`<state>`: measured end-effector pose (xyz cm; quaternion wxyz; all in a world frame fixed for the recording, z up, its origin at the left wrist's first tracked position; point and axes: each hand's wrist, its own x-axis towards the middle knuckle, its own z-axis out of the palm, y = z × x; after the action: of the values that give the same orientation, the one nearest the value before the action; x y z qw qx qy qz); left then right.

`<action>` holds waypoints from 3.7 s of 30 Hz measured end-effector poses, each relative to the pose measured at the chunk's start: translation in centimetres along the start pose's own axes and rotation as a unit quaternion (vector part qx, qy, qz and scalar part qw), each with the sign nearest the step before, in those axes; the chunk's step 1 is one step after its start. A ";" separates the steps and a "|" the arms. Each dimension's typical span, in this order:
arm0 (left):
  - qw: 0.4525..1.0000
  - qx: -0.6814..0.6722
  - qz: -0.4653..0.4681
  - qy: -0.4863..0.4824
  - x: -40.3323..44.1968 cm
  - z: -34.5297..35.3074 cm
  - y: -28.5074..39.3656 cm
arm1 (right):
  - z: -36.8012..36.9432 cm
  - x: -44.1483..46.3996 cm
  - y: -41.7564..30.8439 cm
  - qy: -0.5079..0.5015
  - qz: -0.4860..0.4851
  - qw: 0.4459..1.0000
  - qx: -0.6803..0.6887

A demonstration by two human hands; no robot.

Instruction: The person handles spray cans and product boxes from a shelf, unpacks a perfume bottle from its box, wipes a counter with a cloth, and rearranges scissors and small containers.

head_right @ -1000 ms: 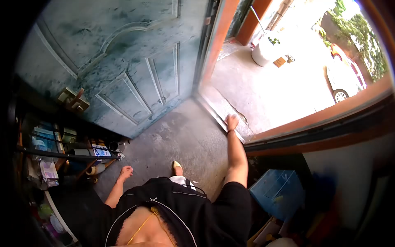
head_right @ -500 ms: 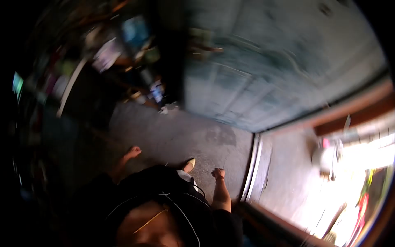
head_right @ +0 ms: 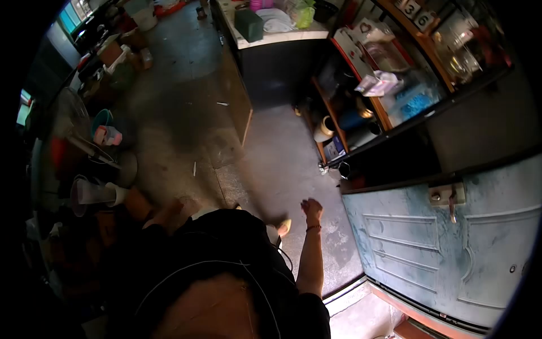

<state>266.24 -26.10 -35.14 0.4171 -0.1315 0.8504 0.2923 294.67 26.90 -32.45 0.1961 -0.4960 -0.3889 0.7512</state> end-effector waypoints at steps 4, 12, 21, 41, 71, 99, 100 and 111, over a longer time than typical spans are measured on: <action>0.990 -0.125 -0.068 0.009 1.5 -3.0 -3.6 | 14.2 0.4 -7.2 -0.118 -0.034 0.992 -0.037; 0.993 -0.105 -0.043 -0.009 -1.5 -2.6 3.6 | 31.2 8.2 -17.1 -0.222 -0.120 0.958 -0.138; 0.935 -0.344 -0.085 0.002 8.2 -9.6 5.1 | 48.1 17.3 -28.6 -0.251 -0.210 0.934 -0.140; 0.933 -0.285 -0.196 0.104 19.2 -19.9 5.6 | 67.7 33.7 -38.9 -0.105 -0.498 0.580 -0.636; 0.976 -0.160 0.146 -0.023 62.5 -65.9 69.0 | 117.0 36.3 -35.5 -0.171 -0.383 0.825 -0.378; 0.915 -0.376 -0.090 0.117 98.6 -105.3 74.3 | 188.0 73.4 -41.7 0.041 -0.613 0.582 -0.532; 0.912 -0.391 -0.049 0.115 98.3 -106.5 77.5 | 189.8 74.6 -42.5 0.052 -0.604 0.569 -0.556; 0.949 -0.295 0.042 0.106 108.6 -110.8 89.5 | 199.6 86.6 -50.6 0.094 -0.534 0.566 -0.621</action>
<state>87.26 -20.11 -32.52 0.2546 -0.2432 0.7706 0.5313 73.55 39.42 -3.41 0.2402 -0.2658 -0.9331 0.0324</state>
